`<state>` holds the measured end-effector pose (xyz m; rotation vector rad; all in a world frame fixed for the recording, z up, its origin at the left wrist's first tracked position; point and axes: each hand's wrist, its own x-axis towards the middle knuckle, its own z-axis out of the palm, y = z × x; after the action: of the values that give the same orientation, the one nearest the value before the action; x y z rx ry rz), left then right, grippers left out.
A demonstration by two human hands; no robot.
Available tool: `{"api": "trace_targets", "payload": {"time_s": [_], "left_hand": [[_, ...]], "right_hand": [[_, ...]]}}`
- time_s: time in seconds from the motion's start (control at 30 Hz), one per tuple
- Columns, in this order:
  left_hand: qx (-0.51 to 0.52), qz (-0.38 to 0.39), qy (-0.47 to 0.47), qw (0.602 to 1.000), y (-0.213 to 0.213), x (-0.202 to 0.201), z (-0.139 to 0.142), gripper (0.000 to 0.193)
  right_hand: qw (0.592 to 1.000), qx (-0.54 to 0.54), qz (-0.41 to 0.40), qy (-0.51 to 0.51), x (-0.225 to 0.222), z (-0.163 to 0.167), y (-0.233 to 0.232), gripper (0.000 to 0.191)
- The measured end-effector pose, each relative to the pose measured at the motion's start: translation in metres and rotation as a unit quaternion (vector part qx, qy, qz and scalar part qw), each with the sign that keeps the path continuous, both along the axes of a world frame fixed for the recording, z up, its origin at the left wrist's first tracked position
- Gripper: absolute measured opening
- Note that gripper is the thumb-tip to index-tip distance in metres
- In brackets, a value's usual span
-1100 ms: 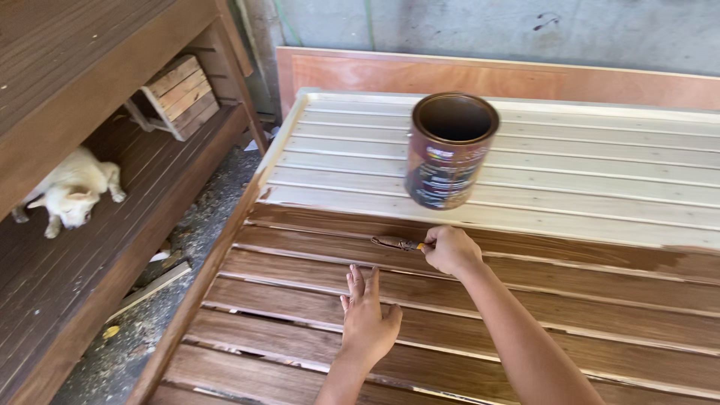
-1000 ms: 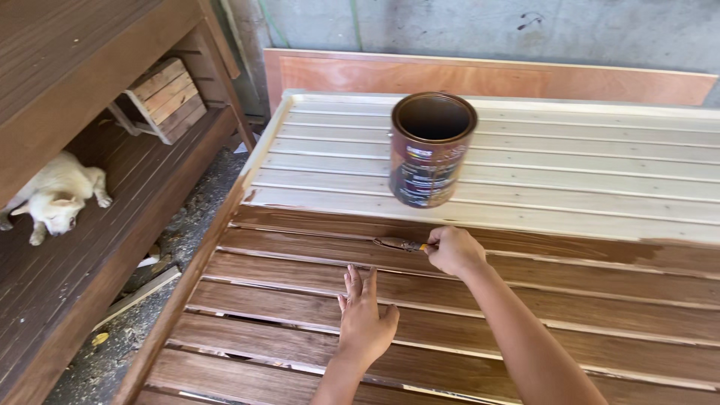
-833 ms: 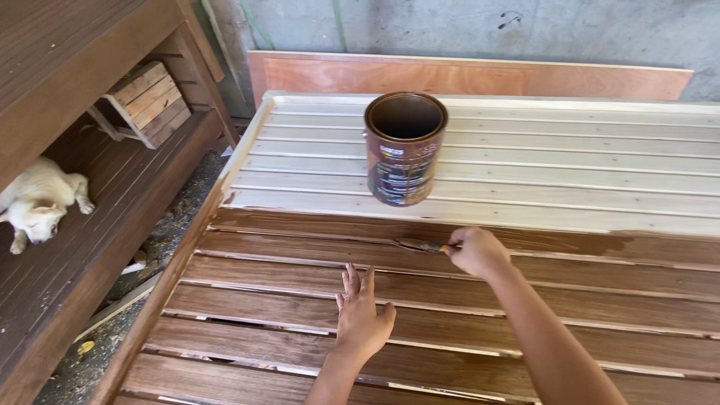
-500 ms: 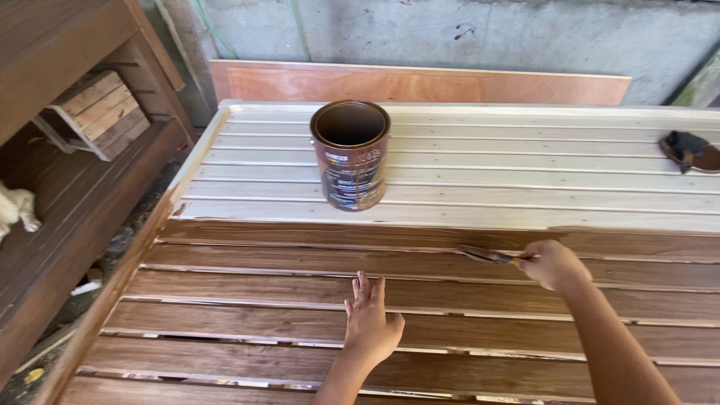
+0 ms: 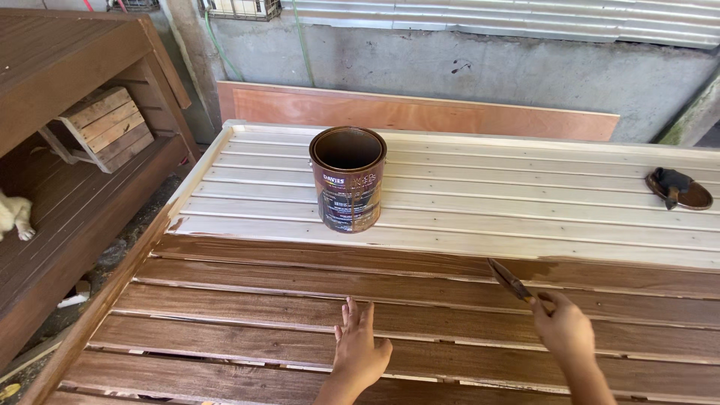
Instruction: The person applies brown wood stain to a slatted wooden furniture panel using a wide brush, brushing along the planks. They dip the brush into a can of wood stain and continue coating the remaining bare wood sections of the panel.
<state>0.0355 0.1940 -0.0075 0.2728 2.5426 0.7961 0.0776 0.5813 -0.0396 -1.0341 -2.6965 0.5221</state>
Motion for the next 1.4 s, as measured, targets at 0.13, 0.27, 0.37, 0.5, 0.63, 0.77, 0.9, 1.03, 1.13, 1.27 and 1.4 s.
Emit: {"api": "trace_targets", "payload": {"time_s": [0.13, 0.27, 0.37, 0.5, 0.63, 0.77, 0.9, 1.03, 1.13, 1.27, 1.4], "left_hand": [[-0.009, -0.003, -0.014, 1.0, -0.012, 0.001, 0.006, 0.085], [0.005, 0.006, -0.035, 0.999, -0.022, -0.005, 0.024, 0.087], [0.005, 0.005, -0.032, 0.999, -0.044, -0.011, 0.027, 0.086], [0.006, 0.004, -0.018, 1.0, -0.076, -0.025, 0.022, 0.089], [-0.011, 0.015, 0.0, 1.0, -0.12, -0.044, 0.005, 0.087], [-0.022, 0.033, 0.023, 0.999, -0.158, -0.059, -0.008, 0.087], [-0.029, 0.043, 0.025, 0.998, -0.178, -0.067, -0.01, 0.086], [-0.019, 0.053, 0.023, 0.998, -0.181, -0.066, -0.003, 0.086], [-0.009, 0.051, 0.023, 0.998, -0.165, -0.065, 0.004, 0.085], [-0.029, 0.033, 0.022, 0.999, -0.121, -0.056, 0.007, 0.085], [-0.016, 0.022, 0.032, 0.999, -0.065, -0.04, 0.004, 0.084]], "right_hand": [[0.995, -0.032, -0.078, -0.056, -0.018, -0.004, -0.04, 0.038], [0.986, -0.067, -0.11, -0.102, -0.033, 0.015, -0.083, 0.046], [0.99, -0.043, -0.08, -0.107, -0.048, 0.017, -0.132, 0.043], [0.99, -0.083, -0.045, -0.106, -0.072, 0.01, -0.223, 0.04], [0.997, -0.062, 0.018, -0.052, -0.099, -0.006, -0.322, 0.031], [0.994, -0.082, 0.077, 0.004, -0.124, -0.005, -0.396, 0.027], [0.985, -0.104, 0.138, 0.018, -0.136, 0.008, -0.421, 0.027], [0.974, -0.123, 0.192, -0.013, -0.137, 0.022, -0.393, 0.027], [0.97, -0.065, 0.226, -0.056, -0.136, 0.034, -0.335, 0.026], [0.968, -0.131, 0.172, -0.125, -0.125, 0.046, -0.243, 0.027], [0.974, -0.184, 0.079, -0.104, -0.102, 0.052, -0.154, 0.027]]}}
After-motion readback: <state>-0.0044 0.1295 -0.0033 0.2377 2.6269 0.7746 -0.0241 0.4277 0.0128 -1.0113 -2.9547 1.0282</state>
